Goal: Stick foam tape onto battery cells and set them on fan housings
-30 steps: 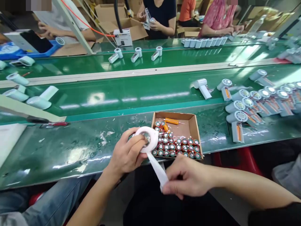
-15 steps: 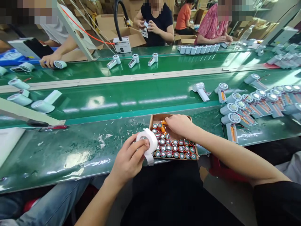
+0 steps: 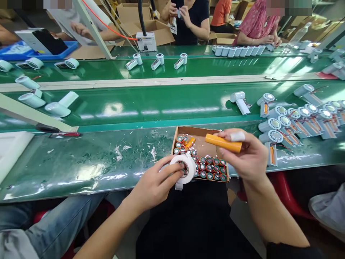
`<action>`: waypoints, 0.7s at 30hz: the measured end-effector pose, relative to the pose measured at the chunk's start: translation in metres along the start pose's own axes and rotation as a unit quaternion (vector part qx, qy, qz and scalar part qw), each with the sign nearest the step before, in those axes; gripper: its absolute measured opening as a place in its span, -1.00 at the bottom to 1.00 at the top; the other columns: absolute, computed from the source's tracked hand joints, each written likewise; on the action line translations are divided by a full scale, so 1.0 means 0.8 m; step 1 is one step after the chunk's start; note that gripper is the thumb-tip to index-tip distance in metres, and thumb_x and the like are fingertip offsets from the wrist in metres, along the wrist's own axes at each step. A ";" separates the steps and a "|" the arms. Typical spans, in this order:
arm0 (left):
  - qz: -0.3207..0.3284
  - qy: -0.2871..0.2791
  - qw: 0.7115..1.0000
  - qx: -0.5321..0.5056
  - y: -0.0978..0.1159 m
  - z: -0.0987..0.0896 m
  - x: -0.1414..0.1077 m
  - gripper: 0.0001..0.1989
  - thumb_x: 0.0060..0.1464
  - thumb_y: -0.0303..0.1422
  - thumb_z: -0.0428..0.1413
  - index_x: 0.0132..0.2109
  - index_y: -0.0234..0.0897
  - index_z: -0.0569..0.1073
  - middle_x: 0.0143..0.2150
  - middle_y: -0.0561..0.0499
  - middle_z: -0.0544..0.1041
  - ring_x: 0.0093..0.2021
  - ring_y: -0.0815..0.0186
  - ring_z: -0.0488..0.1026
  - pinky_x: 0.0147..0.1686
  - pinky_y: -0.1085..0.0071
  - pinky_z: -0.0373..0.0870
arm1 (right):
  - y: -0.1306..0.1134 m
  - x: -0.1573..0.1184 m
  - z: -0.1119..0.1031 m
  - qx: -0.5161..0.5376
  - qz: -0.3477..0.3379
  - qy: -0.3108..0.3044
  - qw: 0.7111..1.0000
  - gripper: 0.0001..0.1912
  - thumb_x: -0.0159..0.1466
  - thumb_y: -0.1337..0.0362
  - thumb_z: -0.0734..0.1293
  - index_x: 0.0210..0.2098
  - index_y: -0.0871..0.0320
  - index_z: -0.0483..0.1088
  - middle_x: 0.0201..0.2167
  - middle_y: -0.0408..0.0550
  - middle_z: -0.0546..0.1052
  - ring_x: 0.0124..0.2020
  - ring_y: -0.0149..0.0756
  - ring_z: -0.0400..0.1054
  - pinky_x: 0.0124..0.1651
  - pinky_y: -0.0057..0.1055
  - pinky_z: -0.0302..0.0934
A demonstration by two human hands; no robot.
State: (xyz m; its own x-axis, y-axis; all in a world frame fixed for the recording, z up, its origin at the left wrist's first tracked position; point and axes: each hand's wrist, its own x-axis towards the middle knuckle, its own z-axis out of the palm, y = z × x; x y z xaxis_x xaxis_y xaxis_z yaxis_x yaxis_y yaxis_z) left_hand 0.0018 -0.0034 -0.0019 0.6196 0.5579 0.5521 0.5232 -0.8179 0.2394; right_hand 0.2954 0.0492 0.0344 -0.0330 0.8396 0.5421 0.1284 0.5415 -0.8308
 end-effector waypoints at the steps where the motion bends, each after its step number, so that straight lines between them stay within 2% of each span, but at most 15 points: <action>1: 0.008 -0.004 1.000 0.000 0.001 0.000 0.004 -0.58 0.20 -0.70 0.03 0.13 -0.30 0.44 0.06 -0.13 0.60 0.34 -0.03 0.34 0.20 -0.04 0.54 | -0.004 -0.015 0.010 0.000 -0.019 0.016 1.000 -0.71 0.25 0.39 0.49 -0.08 -0.03 0.48 -0.03 -0.08 0.61 0.03 -0.09 0.55 0.14 -0.03 0.49; 3: 0.022 -0.008 1.000 0.007 0.003 -0.001 0.012 -0.59 0.19 -0.71 0.03 0.11 -0.33 0.46 0.04 -0.13 0.60 0.34 -0.04 0.34 0.21 -0.03 0.54 | -0.007 -0.045 0.032 -0.025 -0.033 0.022 0.999 -0.65 0.27 0.46 0.47 -0.05 -0.08 0.50 0.02 -0.08 0.61 0.07 -0.06 0.53 0.16 0.00 0.49; 5: 0.031 -0.009 0.999 0.026 0.005 -0.005 0.018 -0.62 0.21 -0.70 0.03 0.09 -0.32 0.47 0.02 -0.12 0.60 0.33 -0.05 0.35 0.21 -0.03 0.54 | -0.006 -0.071 0.049 -0.030 -0.010 -0.005 0.999 -0.62 0.33 0.45 0.42 0.05 -0.10 0.50 0.11 -0.03 0.58 0.15 -0.03 0.49 0.21 0.03 0.46; 8: 0.047 -0.024 0.996 0.077 0.007 -0.016 0.026 -0.69 0.25 -0.62 0.09 0.06 -0.27 0.51 0.00 -0.07 0.61 0.33 -0.05 0.37 0.19 0.02 0.56 | -0.007 -0.088 0.053 0.099 0.070 -0.044 0.992 -0.60 0.43 0.30 0.34 0.23 -0.07 0.40 0.31 0.04 0.42 0.30 0.02 0.36 0.28 0.06 0.40; 10: 0.064 -0.043 0.990 0.117 0.007 -0.026 0.030 -0.73 0.27 -0.57 0.13 0.05 -0.24 0.54 -0.01 -0.05 0.61 0.32 -0.03 0.39 0.17 0.06 0.58 | -0.008 -0.078 0.041 0.202 0.141 -0.062 0.967 -0.51 0.43 0.24 0.38 0.32 -0.09 0.32 0.37 0.03 0.35 0.31 0.01 0.34 0.28 0.05 0.40; 11: 0.075 -0.051 0.986 0.137 0.007 -0.031 0.033 -0.75 0.28 -0.54 0.14 0.05 -0.23 0.55 -0.01 -0.04 0.61 0.30 -0.04 0.42 0.14 0.07 0.61 | -0.009 -0.068 0.033 0.229 0.182 -0.088 0.952 -0.47 0.40 0.23 0.42 0.32 -0.09 0.31 0.35 0.02 0.38 0.28 -0.01 0.38 0.27 0.02 0.41; 14: 0.100 -0.074 0.976 0.177 0.006 -0.041 0.044 -0.74 0.31 -0.49 0.12 0.08 -0.22 0.56 -0.02 -0.06 0.61 0.23 -0.08 0.48 -0.05 0.10 0.69 | -0.010 -0.033 0.011 0.208 0.300 -0.204 0.908 -0.46 0.28 0.25 0.55 0.22 0.03 0.45 0.12 0.03 0.58 0.09 -0.08 0.53 0.21 -0.07 0.48; 15: 0.098 -0.075 0.976 0.181 0.007 -0.041 0.048 -0.74 0.31 -0.49 0.11 0.09 -0.23 0.56 -0.03 -0.07 0.61 0.22 -0.10 0.48 -0.08 0.12 0.69 | -0.010 -0.024 0.009 0.196 0.321 -0.219 0.900 -0.47 0.24 0.25 0.58 0.18 0.08 0.50 0.04 0.03 0.62 0.03 -0.09 0.56 0.16 -0.08 0.51; 16: 0.091 -0.069 0.977 0.182 0.008 -0.039 0.052 -0.74 0.30 -0.50 0.12 0.09 -0.24 0.56 -0.06 -0.07 0.61 0.23 -0.11 0.48 -0.08 0.12 0.69 | -0.010 -0.018 0.011 0.193 0.327 -0.206 0.902 -0.47 0.20 0.25 0.60 0.14 0.11 0.52 -0.01 0.03 0.64 -0.02 -0.10 0.58 0.11 -0.10 0.54; 17: 0.080 -0.055 0.979 0.181 0.011 -0.034 0.056 -0.74 0.28 -0.52 0.14 0.08 -0.27 0.56 -0.09 -0.07 0.61 0.24 -0.13 0.47 -0.04 0.11 0.68 | -0.010 -0.015 0.018 0.202 0.321 -0.166 0.910 -0.46 0.17 0.25 0.62 0.12 0.13 0.54 -0.05 0.03 0.65 -0.05 -0.10 0.59 0.07 -0.13 0.56; 19: 0.054 -0.001 0.983 0.176 0.021 -0.019 0.062 -0.76 0.22 -0.55 0.20 0.02 -0.34 0.56 -0.18 -0.07 0.61 0.24 -0.16 0.47 0.07 0.04 0.64 | -0.011 -0.019 0.042 0.240 0.292 -0.031 0.925 -0.44 0.13 0.27 0.64 0.10 0.12 0.53 -0.06 0.01 0.65 -0.06 -0.12 0.59 0.03 -0.21 0.57; 21: 0.019 0.056 0.984 0.168 0.036 0.000 0.064 -0.78 0.17 -0.52 0.28 -0.02 -0.40 0.55 -0.24 -0.08 0.59 0.20 -0.17 0.49 0.12 -0.02 0.60 | -0.012 -0.031 0.067 0.271 0.264 0.114 0.918 -0.45 0.14 0.27 0.64 0.10 0.09 0.51 -0.02 0.01 0.64 -0.02 -0.14 0.58 0.03 -0.25 0.55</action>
State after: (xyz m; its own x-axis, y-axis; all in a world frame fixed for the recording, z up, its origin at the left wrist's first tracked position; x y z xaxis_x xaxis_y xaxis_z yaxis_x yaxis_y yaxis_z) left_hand 0.0487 0.0019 0.0330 0.5833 0.4936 0.6451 0.6768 -0.7344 -0.0500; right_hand 0.2420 0.0257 0.0222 0.1089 0.9940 0.0061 -0.4484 0.0546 -0.8922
